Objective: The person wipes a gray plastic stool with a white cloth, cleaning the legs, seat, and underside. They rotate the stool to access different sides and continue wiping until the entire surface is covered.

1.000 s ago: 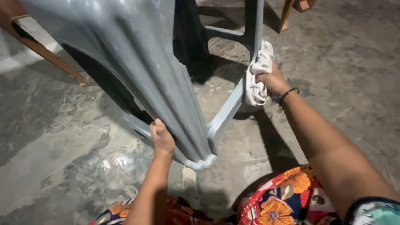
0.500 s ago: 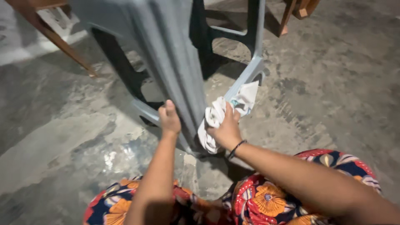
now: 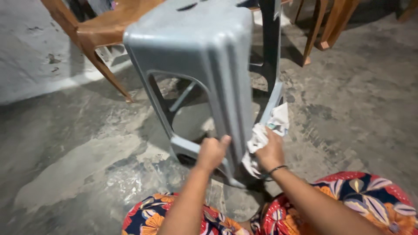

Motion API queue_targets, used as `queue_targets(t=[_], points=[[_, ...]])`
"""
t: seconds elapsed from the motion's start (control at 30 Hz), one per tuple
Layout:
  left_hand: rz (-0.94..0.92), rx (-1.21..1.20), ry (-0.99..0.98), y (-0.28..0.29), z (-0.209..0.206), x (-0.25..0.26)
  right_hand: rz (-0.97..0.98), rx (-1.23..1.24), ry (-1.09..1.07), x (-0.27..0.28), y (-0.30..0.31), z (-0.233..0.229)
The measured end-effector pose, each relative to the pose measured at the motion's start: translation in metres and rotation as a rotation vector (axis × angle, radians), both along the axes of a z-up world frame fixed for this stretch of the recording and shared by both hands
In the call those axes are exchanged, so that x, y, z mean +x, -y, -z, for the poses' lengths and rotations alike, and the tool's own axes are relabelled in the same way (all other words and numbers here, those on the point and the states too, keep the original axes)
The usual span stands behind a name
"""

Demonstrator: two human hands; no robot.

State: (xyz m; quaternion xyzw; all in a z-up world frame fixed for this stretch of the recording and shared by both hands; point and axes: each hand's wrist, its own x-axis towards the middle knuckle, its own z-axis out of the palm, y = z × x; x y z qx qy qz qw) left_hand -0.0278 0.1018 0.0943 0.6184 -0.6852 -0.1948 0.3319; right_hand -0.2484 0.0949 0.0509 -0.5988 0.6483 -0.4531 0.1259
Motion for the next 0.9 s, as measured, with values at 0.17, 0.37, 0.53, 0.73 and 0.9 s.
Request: queue_targets(t=[0.17, 0.37, 0.53, 0.73, 0.9], points=[[0.24, -0.154, -0.084, -0.035, -0.024, -0.043, -0.008, 0.059, 0.035, -0.039, 0.011, -0.009], [0.039, -0.099, -0.08, -0.023, -0.018, -0.055, 0.063, 0.007, 0.071, -0.018, 0.045, -0.011], [-0.015, -0.066, -0.106, -0.003, 0.003, -0.054, 0.092, 0.193, 0.073, -0.01, 0.046, 0.0], [-0.029, -0.035, -0.11, 0.005, 0.001, -0.049, 0.083, 0.581, -0.009, -0.018, 0.043, 0.021], [-0.068, -0.079, -0.109, 0.028, 0.008, -0.041, -0.078, 0.329, 0.326, 0.006, 0.031, -0.021]])
